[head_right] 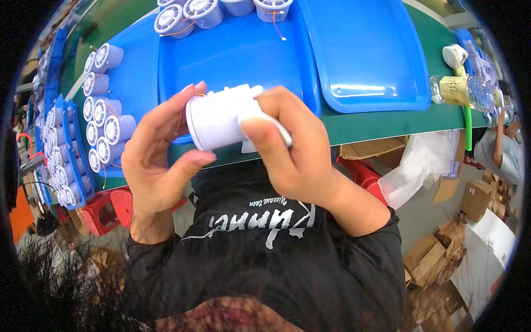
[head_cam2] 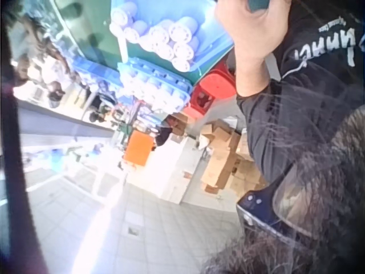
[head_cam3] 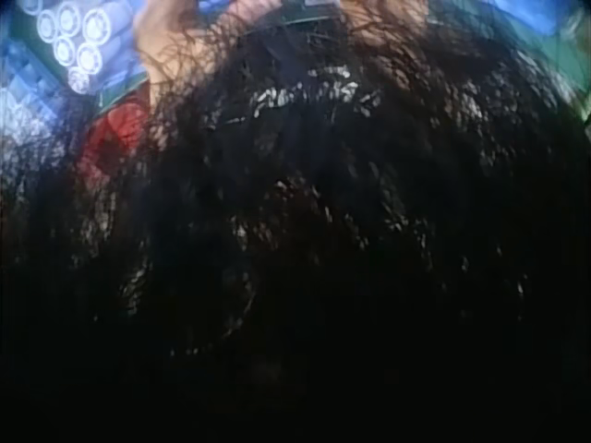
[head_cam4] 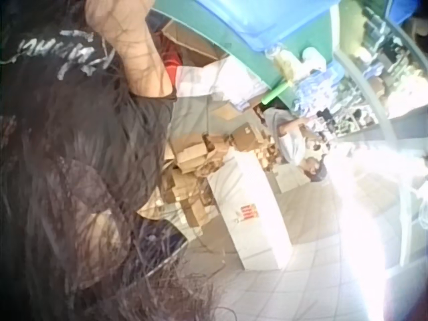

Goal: Cleaning small white plastic electronic components with a cloth and a liquid solution.

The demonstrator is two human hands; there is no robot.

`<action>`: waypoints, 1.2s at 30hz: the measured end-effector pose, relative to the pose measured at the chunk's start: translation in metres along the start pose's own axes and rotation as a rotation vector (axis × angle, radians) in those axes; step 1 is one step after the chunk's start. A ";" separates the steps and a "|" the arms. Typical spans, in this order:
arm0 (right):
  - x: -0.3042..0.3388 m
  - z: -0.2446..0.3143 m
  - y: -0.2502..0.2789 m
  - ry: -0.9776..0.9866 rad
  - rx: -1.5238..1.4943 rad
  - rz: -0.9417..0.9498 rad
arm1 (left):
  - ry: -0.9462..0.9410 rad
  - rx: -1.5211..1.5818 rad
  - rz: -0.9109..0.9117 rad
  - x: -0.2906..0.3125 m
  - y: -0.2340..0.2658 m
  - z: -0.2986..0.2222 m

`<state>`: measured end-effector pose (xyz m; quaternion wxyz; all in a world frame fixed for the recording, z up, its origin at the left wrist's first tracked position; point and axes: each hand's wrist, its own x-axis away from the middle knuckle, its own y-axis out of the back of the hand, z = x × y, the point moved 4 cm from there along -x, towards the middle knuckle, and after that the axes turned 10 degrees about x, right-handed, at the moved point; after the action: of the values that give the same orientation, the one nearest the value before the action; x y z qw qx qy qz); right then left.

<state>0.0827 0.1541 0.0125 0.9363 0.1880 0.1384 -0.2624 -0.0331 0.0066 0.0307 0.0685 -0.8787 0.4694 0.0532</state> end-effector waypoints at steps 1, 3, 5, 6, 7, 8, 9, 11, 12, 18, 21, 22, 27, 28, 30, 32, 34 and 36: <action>0.000 -0.006 -0.001 -0.110 -0.100 0.064 | -0.098 -0.188 0.027 -0.001 -0.001 -0.001; 0.002 -0.006 0.000 -0.056 -0.033 0.051 | -0.071 -0.148 0.021 -0.001 -0.001 0.004; 0.002 -0.005 0.002 -0.002 0.031 0.040 | -0.042 -0.110 0.013 -0.003 -0.001 0.007; 0.001 -0.002 0.003 0.104 0.123 0.024 | 0.011 -0.025 0.000 -0.005 0.000 0.009; 0.000 0.001 0.004 0.209 0.215 0.008 | 0.065 0.061 -0.012 -0.006 0.000 0.010; -0.001 0.000 0.004 0.210 0.212 0.010 | 0.066 0.059 -0.016 -0.007 0.002 0.009; -0.002 0.003 0.004 0.249 0.247 0.014 | 0.151 0.189 -0.001 -0.006 0.003 0.009; -0.001 0.006 0.002 0.284 0.279 0.021 | 0.241 0.321 0.011 -0.005 0.003 0.008; -0.001 0.006 0.001 0.285 0.276 0.014 | 0.258 0.331 -0.002 -0.006 0.004 0.008; 0.001 -0.011 -0.003 -0.477 -0.257 0.132 | -0.012 -0.220 0.013 -0.005 0.001 -0.003; -0.009 -0.028 -0.013 -0.708 -0.612 0.130 | -0.111 -0.525 0.100 -0.007 -0.006 -0.011; -0.012 -0.027 -0.015 -0.761 -0.749 0.097 | -0.192 -0.528 0.071 -0.009 -0.007 -0.011; -0.012 -0.036 0.005 -0.553 -1.243 0.057 | -0.365 -0.325 -0.036 -0.008 -0.004 0.001; -0.011 -0.033 0.011 -0.484 -1.208 0.049 | -0.354 -0.291 -0.020 -0.006 -0.003 0.003; -0.013 -0.031 0.023 -0.460 -1.108 0.010 | -0.343 -0.257 -0.004 -0.003 -0.002 0.004; -0.019 -0.022 0.035 -0.377 -0.662 -0.092 | -0.291 -0.226 0.057 -0.001 -0.004 0.007; -0.016 -0.012 0.053 -0.151 -0.050 -0.231 | -0.286 -0.245 0.081 -0.003 -0.006 0.005; -0.012 0.002 0.043 0.075 0.117 -0.292 | -0.281 -0.268 0.105 -0.005 -0.009 0.006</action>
<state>0.0963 0.1931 0.0303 0.8698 0.2299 0.1838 -0.3960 -0.0285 0.0168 0.0267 0.0129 -0.8383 0.4891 0.2406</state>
